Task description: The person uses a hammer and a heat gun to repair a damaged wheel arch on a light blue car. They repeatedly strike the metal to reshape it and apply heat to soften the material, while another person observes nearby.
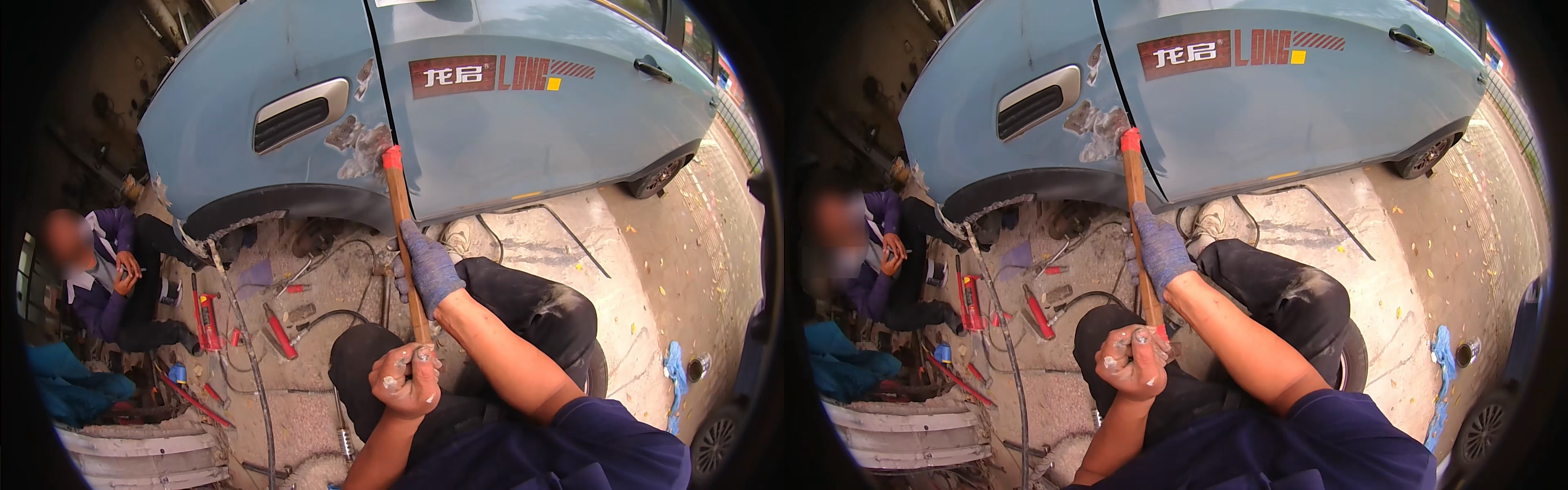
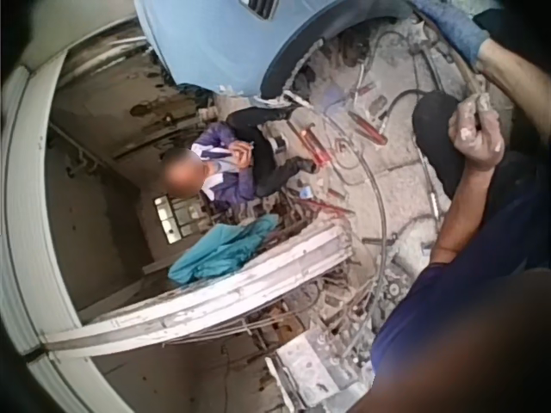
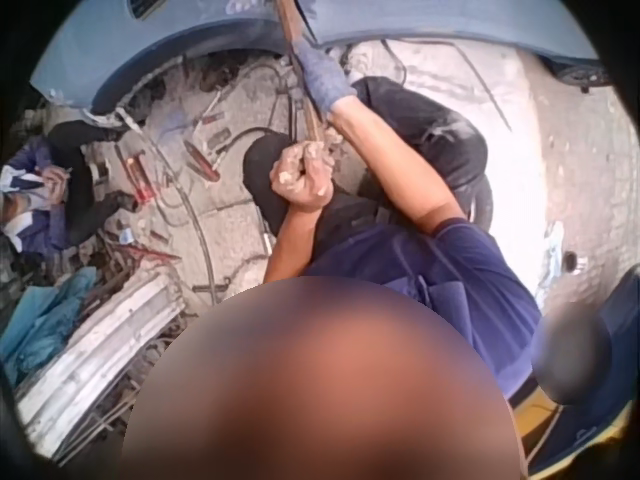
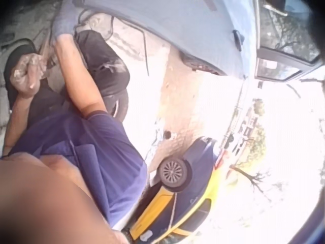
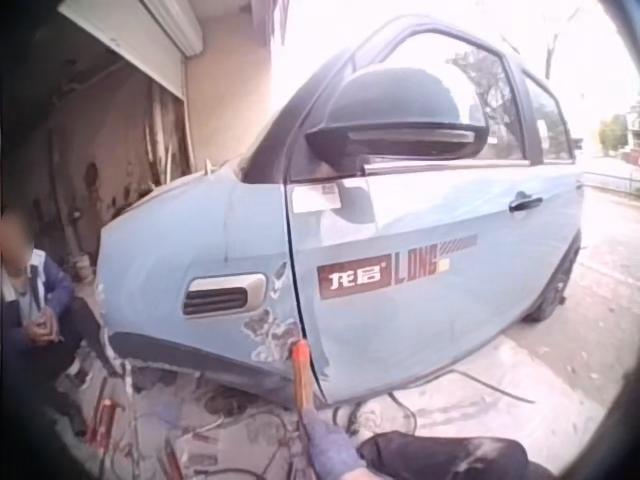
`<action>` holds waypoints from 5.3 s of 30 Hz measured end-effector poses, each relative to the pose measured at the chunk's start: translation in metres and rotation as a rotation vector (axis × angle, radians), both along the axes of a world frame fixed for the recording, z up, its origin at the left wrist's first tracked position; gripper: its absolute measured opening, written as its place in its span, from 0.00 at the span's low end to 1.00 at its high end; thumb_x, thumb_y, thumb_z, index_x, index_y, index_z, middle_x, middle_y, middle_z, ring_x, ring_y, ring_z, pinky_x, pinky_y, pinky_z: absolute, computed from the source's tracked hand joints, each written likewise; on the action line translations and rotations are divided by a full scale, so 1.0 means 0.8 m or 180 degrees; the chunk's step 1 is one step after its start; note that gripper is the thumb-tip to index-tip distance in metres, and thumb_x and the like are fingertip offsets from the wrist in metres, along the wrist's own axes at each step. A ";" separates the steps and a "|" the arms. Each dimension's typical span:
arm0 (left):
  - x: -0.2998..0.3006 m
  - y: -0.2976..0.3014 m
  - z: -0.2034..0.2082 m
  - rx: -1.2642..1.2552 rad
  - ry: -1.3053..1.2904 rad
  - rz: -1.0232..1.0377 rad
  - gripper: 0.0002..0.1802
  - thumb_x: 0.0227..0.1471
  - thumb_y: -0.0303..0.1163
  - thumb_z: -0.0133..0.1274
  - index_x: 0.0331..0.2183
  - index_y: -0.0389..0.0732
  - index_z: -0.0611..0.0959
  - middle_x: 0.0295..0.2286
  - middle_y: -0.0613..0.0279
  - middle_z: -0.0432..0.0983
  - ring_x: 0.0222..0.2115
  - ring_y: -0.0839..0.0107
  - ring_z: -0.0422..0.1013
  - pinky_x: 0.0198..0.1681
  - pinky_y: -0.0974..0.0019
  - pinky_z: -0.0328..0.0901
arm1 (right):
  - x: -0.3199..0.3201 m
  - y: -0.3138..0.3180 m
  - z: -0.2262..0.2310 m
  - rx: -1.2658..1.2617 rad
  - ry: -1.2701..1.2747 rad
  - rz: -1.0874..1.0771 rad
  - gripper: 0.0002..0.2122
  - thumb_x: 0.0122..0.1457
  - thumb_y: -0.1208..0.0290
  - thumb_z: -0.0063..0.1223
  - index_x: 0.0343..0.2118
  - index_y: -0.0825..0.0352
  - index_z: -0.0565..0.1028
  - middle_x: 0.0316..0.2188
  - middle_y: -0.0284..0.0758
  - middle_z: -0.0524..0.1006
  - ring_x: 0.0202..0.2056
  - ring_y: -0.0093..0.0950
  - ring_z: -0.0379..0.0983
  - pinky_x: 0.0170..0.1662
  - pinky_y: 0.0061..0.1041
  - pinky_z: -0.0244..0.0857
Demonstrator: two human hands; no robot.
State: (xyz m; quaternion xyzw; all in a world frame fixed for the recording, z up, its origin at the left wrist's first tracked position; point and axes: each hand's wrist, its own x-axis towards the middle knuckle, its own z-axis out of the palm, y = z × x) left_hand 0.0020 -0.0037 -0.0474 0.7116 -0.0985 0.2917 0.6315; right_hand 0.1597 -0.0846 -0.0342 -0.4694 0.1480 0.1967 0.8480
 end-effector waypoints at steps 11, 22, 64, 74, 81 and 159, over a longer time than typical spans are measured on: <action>0.013 -0.014 -0.002 0.0190 -0.0048 -0.0053 0.03 0.60 0.20 0.59 0.32 0.31 0.82 0.21 0.57 0.82 0.18 0.69 0.80 0.26 0.66 0.75 | 0.018 -0.012 0.001 -0.0060 0.0047 0.0077 0.25 0.71 0.40 0.50 0.40 0.63 0.75 0.17 0.30 0.72 0.12 0.27 0.66 0.16 0.29 0.61; 0.011 -0.042 0.008 0.0576 -0.0368 -0.0135 0.03 0.58 0.18 0.60 0.31 0.31 0.82 0.21 0.56 0.82 0.18 0.64 0.79 0.24 0.65 0.73 | 0.012 -0.030 -0.001 -0.0279 0.0173 0.0168 0.25 0.71 0.38 0.49 0.41 0.60 0.75 0.17 0.28 0.70 0.12 0.26 0.65 0.15 0.29 0.60; 0.019 -0.045 0.031 0.0646 -0.0549 -0.0096 0.04 0.60 0.21 0.62 0.32 0.32 0.83 0.22 0.51 0.82 0.21 0.55 0.80 0.25 0.59 0.71 | 0.027 -0.024 0.002 -0.0318 0.0002 0.0268 0.27 0.69 0.34 0.47 0.34 0.58 0.76 0.16 0.26 0.70 0.12 0.26 0.64 0.16 0.31 0.60; -0.021 0.008 0.015 0.0839 -0.0659 0.0029 0.03 0.58 0.19 0.63 0.32 0.31 0.84 0.18 0.56 0.79 0.17 0.66 0.77 0.23 0.64 0.69 | -0.017 0.030 -0.030 -0.0222 0.0177 0.0420 0.27 0.68 0.34 0.50 0.37 0.59 0.78 0.19 0.29 0.72 0.15 0.27 0.67 0.19 0.29 0.62; -0.004 0.035 0.000 0.0682 0.0076 0.0177 0.03 0.59 0.19 0.62 0.33 0.30 0.83 0.22 0.52 0.81 0.21 0.58 0.80 0.25 0.62 0.71 | 0.002 0.061 -0.042 -0.0231 0.0075 0.0252 0.28 0.69 0.35 0.50 0.36 0.62 0.77 0.20 0.31 0.73 0.15 0.29 0.68 0.20 0.31 0.62; 0.003 0.043 -0.029 0.0082 0.1514 -0.0417 0.11 0.66 0.28 0.60 0.32 0.32 0.83 0.16 0.72 0.72 0.19 0.87 0.61 0.22 0.72 0.56 | 0.229 -0.027 -0.077 -0.0035 -0.1746 -0.0536 0.14 0.71 0.67 0.56 0.49 0.74 0.82 0.39 0.44 0.87 0.38 0.37 0.86 0.50 0.35 0.80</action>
